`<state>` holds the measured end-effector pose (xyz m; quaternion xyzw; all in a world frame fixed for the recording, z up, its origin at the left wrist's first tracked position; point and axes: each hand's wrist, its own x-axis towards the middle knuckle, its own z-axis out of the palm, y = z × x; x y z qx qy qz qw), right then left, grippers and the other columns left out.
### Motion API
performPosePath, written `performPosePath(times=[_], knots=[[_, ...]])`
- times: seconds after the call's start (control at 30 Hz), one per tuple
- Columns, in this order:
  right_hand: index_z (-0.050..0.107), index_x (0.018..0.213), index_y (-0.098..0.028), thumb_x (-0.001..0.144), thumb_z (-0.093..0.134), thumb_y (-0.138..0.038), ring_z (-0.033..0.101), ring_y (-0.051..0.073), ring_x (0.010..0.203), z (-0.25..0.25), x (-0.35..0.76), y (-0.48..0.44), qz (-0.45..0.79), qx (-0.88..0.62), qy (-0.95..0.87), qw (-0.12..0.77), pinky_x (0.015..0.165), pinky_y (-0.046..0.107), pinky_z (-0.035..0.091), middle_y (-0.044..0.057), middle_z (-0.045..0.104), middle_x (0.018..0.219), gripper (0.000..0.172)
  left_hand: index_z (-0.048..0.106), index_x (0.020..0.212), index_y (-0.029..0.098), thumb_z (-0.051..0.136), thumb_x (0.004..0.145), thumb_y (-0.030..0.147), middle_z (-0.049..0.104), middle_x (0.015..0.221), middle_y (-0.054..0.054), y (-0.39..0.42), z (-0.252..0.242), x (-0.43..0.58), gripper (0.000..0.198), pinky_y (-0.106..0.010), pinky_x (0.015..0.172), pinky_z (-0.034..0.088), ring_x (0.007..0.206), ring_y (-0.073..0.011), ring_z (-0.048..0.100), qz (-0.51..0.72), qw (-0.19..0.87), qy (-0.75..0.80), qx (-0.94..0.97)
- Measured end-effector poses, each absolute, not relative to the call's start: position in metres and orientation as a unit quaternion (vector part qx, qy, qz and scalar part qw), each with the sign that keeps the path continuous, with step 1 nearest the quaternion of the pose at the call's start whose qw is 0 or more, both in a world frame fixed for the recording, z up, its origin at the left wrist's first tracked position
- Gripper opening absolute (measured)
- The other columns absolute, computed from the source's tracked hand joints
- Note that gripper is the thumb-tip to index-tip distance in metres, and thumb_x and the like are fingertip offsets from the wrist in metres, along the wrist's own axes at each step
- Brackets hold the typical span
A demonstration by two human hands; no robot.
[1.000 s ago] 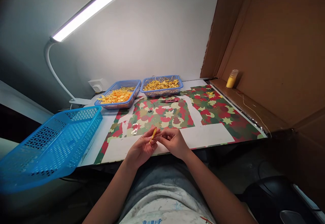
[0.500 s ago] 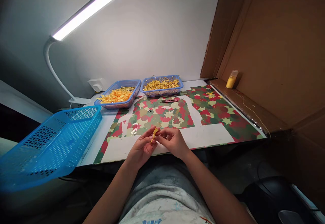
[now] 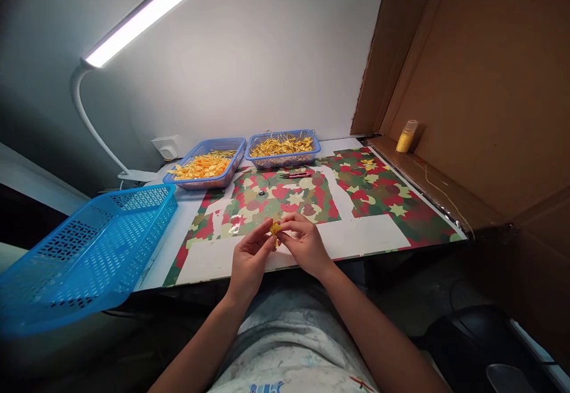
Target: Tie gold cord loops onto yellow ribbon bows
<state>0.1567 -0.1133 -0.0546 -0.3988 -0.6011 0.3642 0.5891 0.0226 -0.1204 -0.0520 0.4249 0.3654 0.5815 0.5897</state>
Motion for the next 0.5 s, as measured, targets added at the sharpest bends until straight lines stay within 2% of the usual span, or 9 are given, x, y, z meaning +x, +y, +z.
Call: performPosePath(times=[0.07, 0.17, 0.27, 0.37, 0.5], knots=[[0.072, 0.085, -0.025, 0.082, 0.066, -0.027, 0.058, 0.019, 0.091, -0.055, 0.159, -0.116, 0.295, -0.422, -0.598, 0.614, 0.083, 0.035, 0.049, 0.004, 0.059, 0.092, 0.007, 0.074, 0.106, 0.020, 0.080, 0.068, 0.028, 0.070, 0.075, -0.001, -0.121, -0.050, 0.023, 0.039, -0.022, 0.068, 0.049, 0.069, -0.0104, 0.059, 0.576, 0.565, 0.382, 0.450], [0.071, 0.095, -0.027, 0.080, 0.065, -0.018, 0.055, 0.021, 0.102, -0.055, 0.161, -0.120, 0.223, -0.424, -0.601, 0.640, 0.091, 0.039, 0.046, 0.005, 0.055, 0.101, 0.018, 0.074, 0.108, 0.017, 0.079, 0.069, 0.028, 0.064, 0.065, 0.001, -0.120, -0.049, 0.022, 0.041, -0.021, 0.061, 0.045, 0.061, -0.0090, 0.054, 0.552, 0.551, 0.401, 0.480], [0.072, 0.088, -0.027, 0.079, 0.065, -0.014, 0.053, 0.022, 0.105, -0.053, 0.159, -0.121, 0.201, -0.420, -0.652, 0.598, 0.092, 0.041, 0.045, 0.005, 0.053, 0.105, 0.017, 0.073, 0.108, 0.015, 0.078, 0.070, 0.029, 0.065, 0.067, 0.000, -0.117, -0.049, 0.020, 0.040, -0.022, 0.062, 0.045, 0.062, -0.0096, 0.054, 0.532, 0.547, 0.408, 0.501], [0.072, 0.087, -0.026, 0.084, 0.061, -0.015, 0.050, 0.023, 0.108, -0.052, 0.155, -0.120, 0.177, -0.446, -0.689, 0.543, 0.094, 0.044, 0.043, 0.006, 0.054, 0.111, 0.016, 0.074, 0.106, 0.016, 0.077, 0.070, 0.029, 0.069, 0.073, -0.002, -0.115, -0.049, 0.016, 0.039, -0.023, 0.066, 0.047, 0.066, -0.0110, 0.056, 0.528, 0.545, 0.411, 0.506], [0.068, 0.086, -0.024, 0.089, 0.055, -0.015, 0.049, 0.024, 0.107, -0.052, 0.151, -0.118, 0.158, -0.460, -0.700, 0.524, 0.096, 0.046, 0.040, 0.007, 0.054, 0.110, 0.016, 0.075, 0.105, 0.016, 0.078, 0.068, 0.029, 0.071, 0.076, -0.003, -0.109, -0.042, 0.009, 0.039, -0.024, 0.065, 0.047, 0.065, -0.0115, 0.056, 0.503, 0.560, 0.411, 0.513]])
